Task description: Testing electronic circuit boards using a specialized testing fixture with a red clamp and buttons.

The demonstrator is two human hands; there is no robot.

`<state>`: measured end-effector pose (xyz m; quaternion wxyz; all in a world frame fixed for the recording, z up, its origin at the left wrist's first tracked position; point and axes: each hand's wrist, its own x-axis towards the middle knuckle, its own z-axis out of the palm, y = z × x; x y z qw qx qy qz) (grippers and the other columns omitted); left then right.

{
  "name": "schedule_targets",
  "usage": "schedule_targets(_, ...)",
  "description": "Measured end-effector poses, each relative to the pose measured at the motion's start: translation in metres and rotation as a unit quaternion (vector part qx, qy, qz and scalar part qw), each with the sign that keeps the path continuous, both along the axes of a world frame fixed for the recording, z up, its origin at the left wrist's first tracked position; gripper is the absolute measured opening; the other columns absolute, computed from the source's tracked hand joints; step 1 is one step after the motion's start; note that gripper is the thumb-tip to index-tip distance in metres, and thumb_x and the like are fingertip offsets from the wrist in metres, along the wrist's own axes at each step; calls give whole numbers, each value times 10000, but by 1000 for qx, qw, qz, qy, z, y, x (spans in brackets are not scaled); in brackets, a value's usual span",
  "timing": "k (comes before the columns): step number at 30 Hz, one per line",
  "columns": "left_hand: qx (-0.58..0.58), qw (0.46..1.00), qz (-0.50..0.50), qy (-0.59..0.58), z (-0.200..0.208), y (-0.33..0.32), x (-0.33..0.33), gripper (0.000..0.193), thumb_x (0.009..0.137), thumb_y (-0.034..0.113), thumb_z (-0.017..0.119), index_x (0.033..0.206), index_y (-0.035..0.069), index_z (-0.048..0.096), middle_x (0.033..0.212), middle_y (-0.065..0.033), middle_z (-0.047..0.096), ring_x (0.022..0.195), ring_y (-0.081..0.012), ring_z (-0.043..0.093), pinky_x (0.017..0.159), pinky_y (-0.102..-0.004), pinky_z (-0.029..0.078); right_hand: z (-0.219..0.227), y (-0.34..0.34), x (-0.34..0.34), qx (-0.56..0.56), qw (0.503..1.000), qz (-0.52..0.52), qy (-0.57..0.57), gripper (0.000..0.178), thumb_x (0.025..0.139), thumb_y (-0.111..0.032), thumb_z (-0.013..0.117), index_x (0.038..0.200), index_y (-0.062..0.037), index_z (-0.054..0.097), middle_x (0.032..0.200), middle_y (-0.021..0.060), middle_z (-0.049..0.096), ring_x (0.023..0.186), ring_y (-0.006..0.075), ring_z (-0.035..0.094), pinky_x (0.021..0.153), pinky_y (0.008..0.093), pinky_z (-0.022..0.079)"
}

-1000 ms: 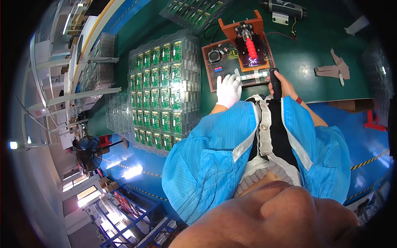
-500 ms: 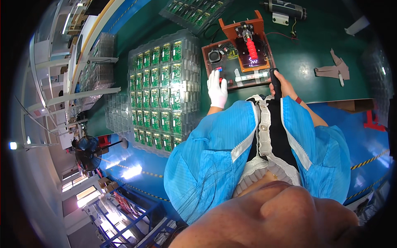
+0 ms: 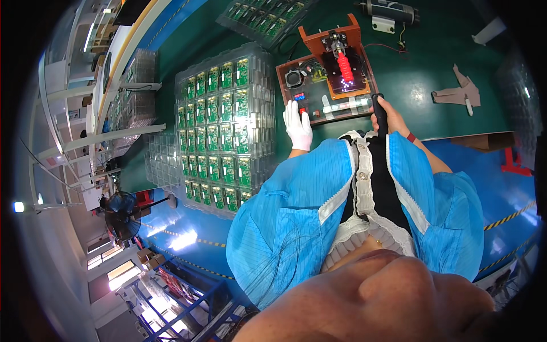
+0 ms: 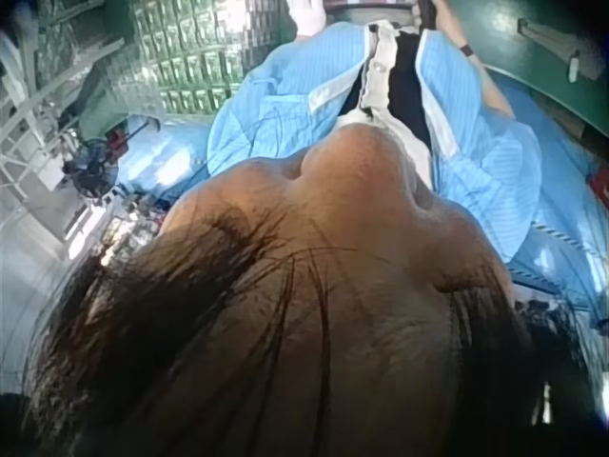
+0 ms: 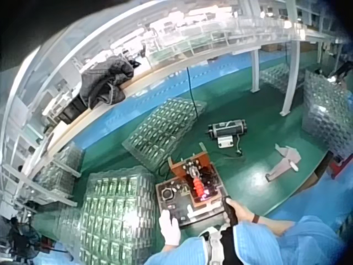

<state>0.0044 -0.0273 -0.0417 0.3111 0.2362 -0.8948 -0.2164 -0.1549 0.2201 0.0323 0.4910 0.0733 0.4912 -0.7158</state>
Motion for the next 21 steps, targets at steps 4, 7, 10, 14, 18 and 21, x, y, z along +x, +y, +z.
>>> schedule_targets(4, -5, 1000, -6, 4, 1, 1, 0, 438, 868, 99, 534, 1289, -11, 482, 1322, -205, 499, 1185, -355, 490, 1019, -398, 371, -5, 0, 0, 8, 1000, -1, 2, 450, 917, -517, 469, 915, -80, 573, 604, 21, 546, 468, 110, 486, 463, 232, 388)
schedule_targets(7, -15, 1000, -9, 8, 2, 0, 1, 433, 861, 93, 539, 1277, -18, 491, 1307, -207, 511, 1178, -356, 494, 1012, -399, 377, -9, 0, -1, -4, 1000, 3, -11, 439, 933, -487, 456, 969, -66, 577, 652, 41, 575, 504, 117, 510, 487, 240, 416)
schedule_targets(10, -15, 1000, -11, 11, 2, 0, 0, 431, 858, 90, 541, 1273, -19, 494, 1301, -207, 515, 1174, -357, 497, 1010, -399, 379, -16, 0, -2, -13, 1000, -5, -22, 411, 946, -441, 451, 1029, -55, 565, 698, 60, 594, 536, 125, 527, 507, 248, 437)
schedule_targets(14, -7, 1000, -14, 13, 1, 0, 1, 432, 856, 87, 543, 1272, -19, 496, 1300, -206, 518, 1169, -357, 501, 1011, -398, 377, -23, -2, 0, -28, 998, -32, -44, 360, 968, -335, 449, 1152, -35, 522, 789, 97, 623, 595, 142, 555, 545, 265, 473)
schedule_targets(18, 30, 999, -16, 6, -2, -1, 2, 448, 861, 116, 544, 1292, 6, 493, 1341, -183, 491, 1259, -319, 448, 1101, -427, 263, -20, -6, 6, -44, 999, -30, 4, 288, 966, -202, 433, 1202, -38, 453, 901, 111, 612, 681, 163, 552, 624, 276, 477)
schedule_targets(21, 28, 999, -16, 4, -2, 0, 2, 451, 858, 114, 546, 1292, 7, 492, 1340, -182, 491, 1258, -320, 448, 1102, -427, 262, -22, -1, 4, -71, 997, -20, 17, 282, 960, -174, 436, 1207, -38, 442, 911, 114, 611, 691, 165, 552, 629, 275, 476)
